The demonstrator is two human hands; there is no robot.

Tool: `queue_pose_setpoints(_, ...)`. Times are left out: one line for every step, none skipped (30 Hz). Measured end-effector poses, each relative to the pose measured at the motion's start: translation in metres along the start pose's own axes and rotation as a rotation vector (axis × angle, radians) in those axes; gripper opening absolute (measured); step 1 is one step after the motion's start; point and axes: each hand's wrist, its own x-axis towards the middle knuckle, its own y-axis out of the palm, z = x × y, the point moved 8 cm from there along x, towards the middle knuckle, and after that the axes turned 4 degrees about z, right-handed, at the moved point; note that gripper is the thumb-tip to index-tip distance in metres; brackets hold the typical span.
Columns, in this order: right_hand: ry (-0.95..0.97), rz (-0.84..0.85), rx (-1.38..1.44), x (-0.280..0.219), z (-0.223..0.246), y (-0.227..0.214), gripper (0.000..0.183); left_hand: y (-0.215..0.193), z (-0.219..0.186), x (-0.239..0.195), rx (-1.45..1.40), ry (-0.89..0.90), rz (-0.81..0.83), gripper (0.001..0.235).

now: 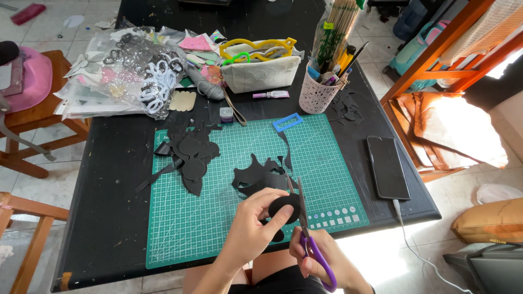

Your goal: Cutting out shapes from black foam and applying details using an applicator bottle

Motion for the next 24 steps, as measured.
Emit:
queue_pose_setpoints(0.001, 0.000, 0.000, -0.001, -0.001, -0.002, 0.066, -0.001, 0.000, 0.000, 0.000, -0.001, 0.000, 0.023)
queue_pose_setpoints(0.036, 0.012, 0.010, -0.002, -0.006, -0.002, 0.066, -0.001, 0.000, 0.000, 0.014, -0.007, 0.005, 0.027)
queue_pose_setpoints(0.072, 0.024, 0.020, -0.004, -0.010, -0.003, 0.066, -0.001, 0.000, 0.000, 0.028, -0.013, 0.011, 0.030)
queue_pose_setpoints(0.073, 0.023, 0.020, -0.005, -0.010, -0.005, 0.066, -0.001, -0.001, 0.000, 0.027, -0.014, 0.012, 0.030)
queue_pose_setpoints(0.062, 0.034, -0.003, -0.005, -0.008, -0.005, 0.064, -0.001, 0.000, 0.000, 0.037, -0.033, 0.023, 0.030)
queue_pose_setpoints(0.051, 0.046, -0.026, -0.005, -0.007, -0.005, 0.061, -0.001, 0.000, 0.000, 0.048, -0.051, 0.035, 0.030)
queue_pose_setpoints(0.050, 0.046, -0.026, -0.005, -0.004, -0.007, 0.061, -0.002, 0.000, 0.000, 0.048, -0.050, 0.034, 0.030)
queue_pose_setpoints(0.058, 0.062, -0.026, -0.005, -0.001, -0.007, 0.063, -0.002, 0.001, 0.000, 0.052, -0.066, 0.042, 0.028)
queue_pose_setpoints(0.066, 0.077, -0.025, -0.005, 0.001, -0.007, 0.064, -0.002, 0.002, 0.000, 0.055, -0.083, 0.052, 0.027)
queue_pose_setpoints(0.066, 0.076, -0.025, -0.003, 0.002, -0.009, 0.064, -0.002, 0.001, 0.001, 0.055, -0.083, 0.052, 0.027)
queue_pose_setpoints(0.051, 0.092, -0.094, -0.002, 0.005, -0.009, 0.067, -0.001, -0.001, 0.001, 0.053, -0.075, 0.070, 0.024)
queue_pose_setpoints(0.036, 0.107, -0.164, 0.000, 0.008, -0.009, 0.070, 0.000, -0.002, 0.001, 0.051, -0.067, 0.087, 0.022)
queue_pose_setpoints(0.036, 0.105, -0.163, 0.002, 0.012, -0.009, 0.070, 0.000, -0.003, 0.002, 0.051, -0.068, 0.089, 0.022)
queue_pose_setpoints(0.030, 0.122, -0.172, 0.003, 0.017, -0.008, 0.071, 0.003, -0.003, 0.002, 0.056, -0.076, 0.113, 0.023)
queue_pose_setpoints(0.024, 0.142, -0.180, 0.005, 0.021, -0.007, 0.072, 0.004, -0.003, 0.002, 0.062, -0.085, 0.134, 0.024)
queue_pose_setpoints(0.024, 0.142, -0.180, 0.005, 0.021, -0.007, 0.072, 0.004, -0.003, 0.001, 0.062, -0.085, 0.134, 0.024)
queue_pose_setpoints(0.011, 0.148, -0.204, 0.005, 0.022, -0.008, 0.073, 0.003, -0.004, 0.002, 0.072, -0.086, 0.135, 0.023)
queue_pose_setpoints(-0.002, 0.153, -0.228, 0.005, 0.023, -0.008, 0.073, 0.002, -0.005, 0.002, 0.083, -0.087, 0.136, 0.022)
queue_pose_setpoints(-0.002, 0.155, -0.227, 0.005, 0.023, -0.009, 0.073, 0.002, -0.005, 0.002, 0.083, -0.088, 0.135, 0.022)
queue_pose_setpoints(0.002, 0.155, -0.220, 0.005, 0.023, -0.009, 0.073, 0.001, -0.005, 0.002, 0.080, -0.076, 0.131, 0.021)
queue_pose_setpoints(0.006, 0.153, -0.214, 0.005, 0.023, -0.010, 0.072, 0.001, -0.005, 0.002, 0.077, -0.063, 0.129, 0.021)
queue_pose_setpoints(0.006, 0.153, -0.213, 0.005, 0.023, -0.012, 0.072, 0.000, -0.005, 0.002, 0.077, -0.064, 0.129, 0.021)
queue_pose_setpoints(-0.002, 0.166, -0.229, 0.005, 0.024, -0.013, 0.071, 0.000, -0.005, 0.002, 0.083, -0.070, 0.131, 0.022)
queue_pose_setpoints(-0.010, 0.180, -0.245, 0.005, 0.024, -0.013, 0.070, 0.000, -0.005, 0.002, 0.088, -0.076, 0.133, 0.023)
